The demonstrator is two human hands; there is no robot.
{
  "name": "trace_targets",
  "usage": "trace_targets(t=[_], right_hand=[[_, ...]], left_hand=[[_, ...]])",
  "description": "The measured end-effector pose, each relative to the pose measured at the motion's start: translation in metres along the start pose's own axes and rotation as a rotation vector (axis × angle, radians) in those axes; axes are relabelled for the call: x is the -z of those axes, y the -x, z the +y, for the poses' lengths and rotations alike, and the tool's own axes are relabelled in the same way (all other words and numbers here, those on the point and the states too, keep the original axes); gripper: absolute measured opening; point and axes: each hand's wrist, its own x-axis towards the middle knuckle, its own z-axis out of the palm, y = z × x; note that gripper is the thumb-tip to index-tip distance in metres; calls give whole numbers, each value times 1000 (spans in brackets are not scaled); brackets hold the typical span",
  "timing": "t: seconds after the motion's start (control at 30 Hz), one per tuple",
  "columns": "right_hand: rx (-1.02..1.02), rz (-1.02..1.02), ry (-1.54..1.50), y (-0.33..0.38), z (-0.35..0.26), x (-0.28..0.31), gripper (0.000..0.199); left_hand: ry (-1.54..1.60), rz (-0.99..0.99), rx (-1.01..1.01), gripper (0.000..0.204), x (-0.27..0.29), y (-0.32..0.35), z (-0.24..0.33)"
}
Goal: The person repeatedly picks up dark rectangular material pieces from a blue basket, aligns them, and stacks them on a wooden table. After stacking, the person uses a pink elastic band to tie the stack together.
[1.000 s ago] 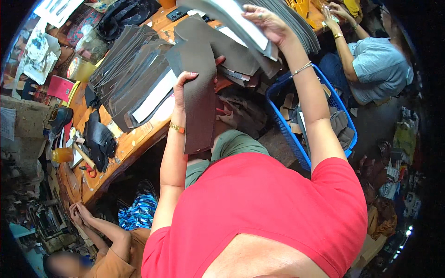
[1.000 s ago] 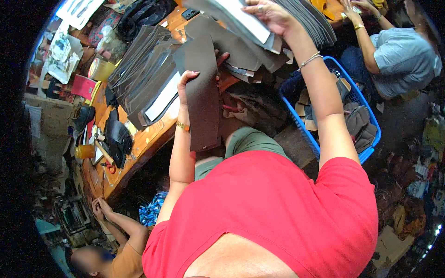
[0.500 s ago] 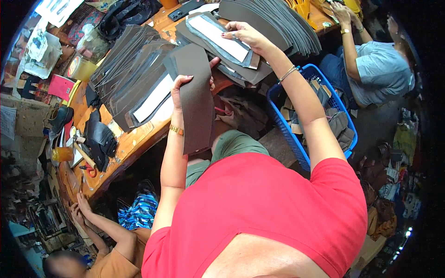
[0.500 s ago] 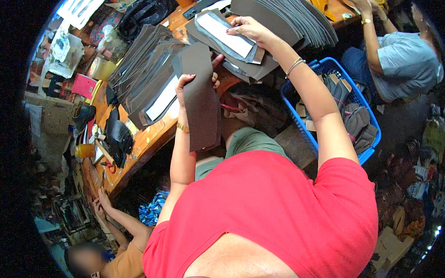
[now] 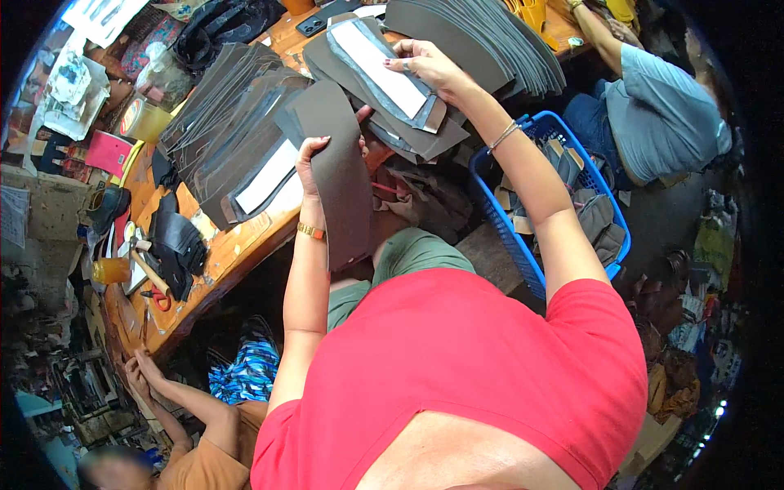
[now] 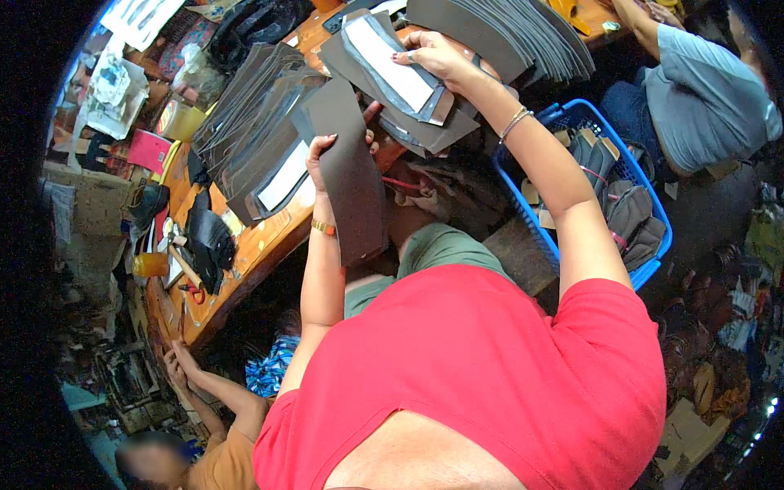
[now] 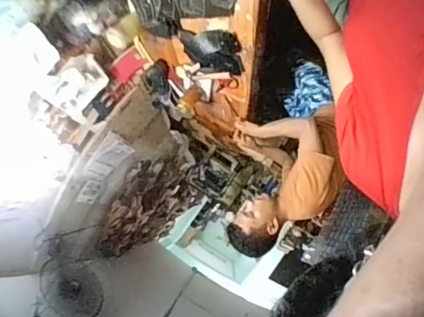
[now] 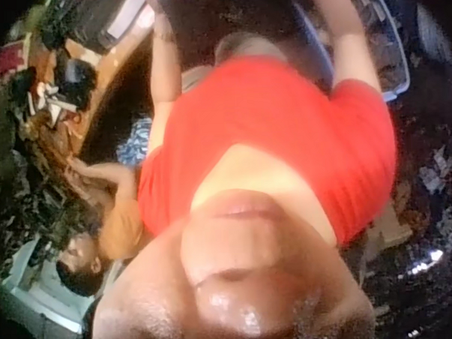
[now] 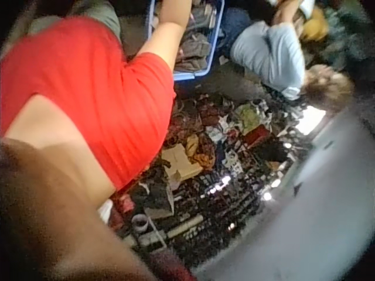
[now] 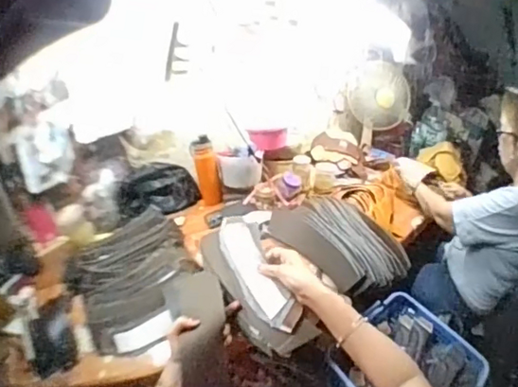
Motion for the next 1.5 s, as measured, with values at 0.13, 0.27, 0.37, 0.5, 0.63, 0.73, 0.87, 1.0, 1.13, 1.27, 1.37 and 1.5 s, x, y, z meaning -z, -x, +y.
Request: trace_targets(t=[0.13,0.27,0.37,0.5,0.63,0.73,0.87,1.0,1.13,1.27,1.37,1.5], right_hand=[[-18,13,11,1,1,1,17],[12,57,-9,-6,16,8,17],[-11,56,-9,-8,13,10,19],[-74,2,58,-13,12,14,22],[-122,7,81,-8,2,7,25],[-130,-24,97,-8,4,9,28],[-158,-69,-67,-6,-13,8,33],[-69,-193,-411,-28,-5,62,33],[-109,-22,-616,-19,-37,88,20],[-52,-26,-48,-30,4,144,17],[-69,96,358,-15,1,109,21],[40,131,867,-19,42,105,38]], left_hand=[[45,-12,-43,68,8,-10,-10],[-16,45,-77,71,2,-17,-13],[17,70,-85,71,1,-23,-15],[58,83,-103,70,3,-33,-21],[81,86,-123,70,5,-36,-25],[50,119,-115,70,3,-35,-24],[85,92,-125,72,13,-33,-24],[117,90,-96,73,9,-29,-25],[133,45,-111,74,11,-28,-22],[104,-3,-124,76,1,-26,-22],[100,-113,-141,78,-12,-26,-14],[39,-206,-87,78,-30,-35,-8]])
